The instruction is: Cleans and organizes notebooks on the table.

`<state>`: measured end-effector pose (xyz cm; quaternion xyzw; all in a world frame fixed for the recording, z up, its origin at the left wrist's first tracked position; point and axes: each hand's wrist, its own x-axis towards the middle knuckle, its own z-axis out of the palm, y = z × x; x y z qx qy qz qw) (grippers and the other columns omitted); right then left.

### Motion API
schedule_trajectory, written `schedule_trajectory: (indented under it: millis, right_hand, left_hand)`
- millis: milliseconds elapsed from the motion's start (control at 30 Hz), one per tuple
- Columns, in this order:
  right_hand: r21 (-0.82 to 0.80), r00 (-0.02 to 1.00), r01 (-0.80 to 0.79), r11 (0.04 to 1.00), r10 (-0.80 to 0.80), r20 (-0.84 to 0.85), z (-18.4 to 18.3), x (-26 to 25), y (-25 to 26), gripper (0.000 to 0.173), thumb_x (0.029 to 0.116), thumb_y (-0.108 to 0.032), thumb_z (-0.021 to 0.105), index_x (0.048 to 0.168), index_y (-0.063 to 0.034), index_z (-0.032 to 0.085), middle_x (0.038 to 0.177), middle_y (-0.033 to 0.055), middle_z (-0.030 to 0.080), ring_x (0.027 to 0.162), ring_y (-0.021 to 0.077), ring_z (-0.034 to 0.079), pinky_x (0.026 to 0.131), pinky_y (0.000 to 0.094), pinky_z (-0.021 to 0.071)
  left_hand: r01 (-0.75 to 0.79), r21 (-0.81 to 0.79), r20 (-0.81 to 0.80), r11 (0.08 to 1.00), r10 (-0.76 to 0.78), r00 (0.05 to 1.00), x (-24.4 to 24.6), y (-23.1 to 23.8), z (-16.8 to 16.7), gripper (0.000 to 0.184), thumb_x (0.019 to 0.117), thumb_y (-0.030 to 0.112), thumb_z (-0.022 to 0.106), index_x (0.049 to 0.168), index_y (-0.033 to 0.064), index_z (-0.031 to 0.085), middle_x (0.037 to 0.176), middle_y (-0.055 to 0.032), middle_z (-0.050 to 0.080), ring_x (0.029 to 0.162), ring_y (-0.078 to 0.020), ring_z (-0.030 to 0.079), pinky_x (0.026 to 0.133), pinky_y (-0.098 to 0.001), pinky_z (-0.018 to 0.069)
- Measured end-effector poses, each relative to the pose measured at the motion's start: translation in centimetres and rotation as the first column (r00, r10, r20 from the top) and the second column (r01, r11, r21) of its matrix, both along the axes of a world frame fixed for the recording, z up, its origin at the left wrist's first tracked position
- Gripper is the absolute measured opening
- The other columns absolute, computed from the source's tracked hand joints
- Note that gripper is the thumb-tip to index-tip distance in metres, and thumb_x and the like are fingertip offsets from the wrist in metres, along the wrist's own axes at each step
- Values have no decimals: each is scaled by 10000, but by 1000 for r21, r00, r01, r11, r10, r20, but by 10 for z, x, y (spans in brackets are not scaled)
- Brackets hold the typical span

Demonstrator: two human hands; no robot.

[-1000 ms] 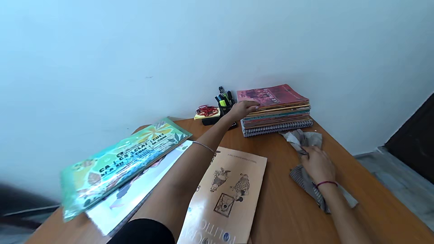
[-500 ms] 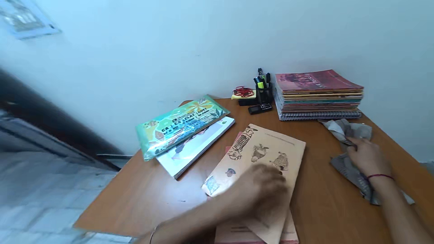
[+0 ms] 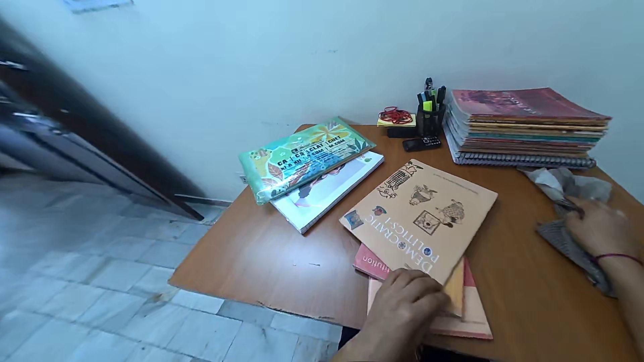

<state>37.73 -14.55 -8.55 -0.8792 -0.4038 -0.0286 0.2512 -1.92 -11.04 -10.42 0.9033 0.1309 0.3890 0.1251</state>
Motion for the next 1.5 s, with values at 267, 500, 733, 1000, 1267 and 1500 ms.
schedule_trajectory:
  millis: [267,500,733,1000,1267,1500]
  right_hand:
    - [155,961,-213,965,235,-145,35,-43,13,307,1000,51,576,1282,31,696,1191,342,674,1111,534,623,938,727,413]
    - [103,834,-525,845,535,-138,67,-120,78,308,1025,-5,569,1306,-9,692,1306,235,676,1215,430,632,1011,634,460]
    - [119,512,-859,498,841,177,26,-252,53,367,861,2,600,1182,-59,766,1212,128,741,999,371,719,789,521,590]
    - [14,428,-903,429,896,116,30,-221,95,416,919,-8,539,1246,-143,758,1292,52,722,1023,334,701,824,531,560]
    - [-221,858,-513,829,506,-93,39,-118,177,388,1034,-38,489,1382,-69,659,1376,214,642,1312,494,527,1021,664,419]
    - [-220,738,-673,706,659,-143,62,-195,134,369,1008,-59,532,1348,-60,676,1357,180,646,1294,424,554,1013,609,466]
  left_hand:
    - [-179,-15,-107,984,177,978,-40,-14,-1,314,1009,371,598,1228,172,702,1250,-71,702,1293,-234,580,1135,-418,367]
    - [-226,52,-105,973,231,967,-40,-10,-10,357,1018,437,558,1258,205,686,1271,-27,699,1330,-195,553,1167,-449,301]
    - [-231,25,-79,973,232,969,-40,-13,-8,246,1026,315,586,1072,151,764,1101,-64,752,1200,-208,644,1162,-450,318]
    - [-237,30,-65,971,238,969,-38,-12,-10,268,1040,298,558,1137,159,765,1140,-48,757,1190,-170,642,1146,-385,316]
    - [-264,65,-35,962,267,963,-35,-13,-14,277,1041,333,552,1126,178,766,1141,-29,756,1204,-148,634,1143,-343,330]
    - [-271,41,-32,962,272,962,-33,-12,-13,262,1042,338,555,1118,192,759,1137,-21,753,1207,-134,623,1138,-321,332]
